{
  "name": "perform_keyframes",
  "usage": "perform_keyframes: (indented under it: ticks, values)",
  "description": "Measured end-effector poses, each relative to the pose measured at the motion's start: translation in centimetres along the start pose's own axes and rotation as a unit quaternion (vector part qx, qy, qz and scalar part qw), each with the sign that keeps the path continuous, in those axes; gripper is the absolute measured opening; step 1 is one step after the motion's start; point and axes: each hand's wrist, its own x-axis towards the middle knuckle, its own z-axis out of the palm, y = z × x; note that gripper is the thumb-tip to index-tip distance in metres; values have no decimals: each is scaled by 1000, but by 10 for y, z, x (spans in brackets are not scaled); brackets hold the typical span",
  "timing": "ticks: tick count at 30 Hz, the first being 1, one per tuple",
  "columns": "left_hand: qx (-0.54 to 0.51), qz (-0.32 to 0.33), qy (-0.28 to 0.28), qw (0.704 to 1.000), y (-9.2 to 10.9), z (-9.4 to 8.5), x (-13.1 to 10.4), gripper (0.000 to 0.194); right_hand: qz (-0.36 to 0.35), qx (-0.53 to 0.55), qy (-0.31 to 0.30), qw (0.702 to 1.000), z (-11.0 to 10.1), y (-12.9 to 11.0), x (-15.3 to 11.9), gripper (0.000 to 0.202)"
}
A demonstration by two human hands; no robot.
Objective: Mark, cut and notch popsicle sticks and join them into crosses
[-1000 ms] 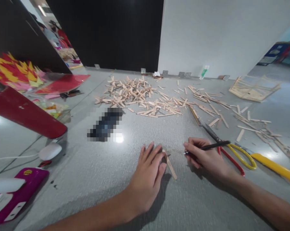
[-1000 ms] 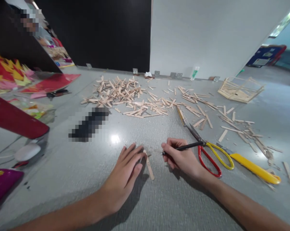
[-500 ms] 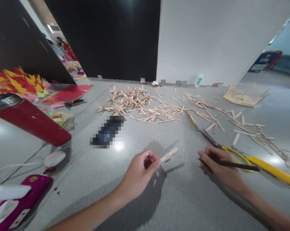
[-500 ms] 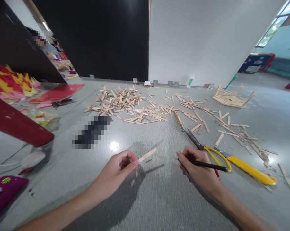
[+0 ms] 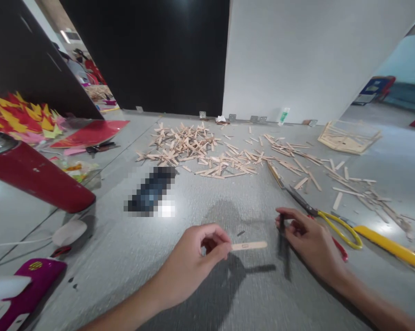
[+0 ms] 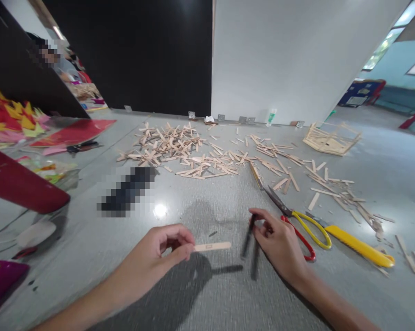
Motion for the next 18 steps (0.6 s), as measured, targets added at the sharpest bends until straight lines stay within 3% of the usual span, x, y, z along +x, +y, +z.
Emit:
perform_keyframes:
  ticks: [5, 9, 15, 18]
  values:
    - [129, 61, 12, 990, -21, 17, 7, 19, -60, -42, -20, 997, -4, 4, 6, 49]
    - [179, 134, 50, 974, -33, 26, 9, 17, -81, -94, -5, 992, -23, 18, 16, 45]
    - [238, 223, 56, 944, -44, 29, 7, 18, -32, -178, 53, 982, -65, 62, 41, 43]
    - [262, 251, 46, 931, -47, 29, 5, 22, -11, -199, 29, 980, -84, 74, 45, 39]
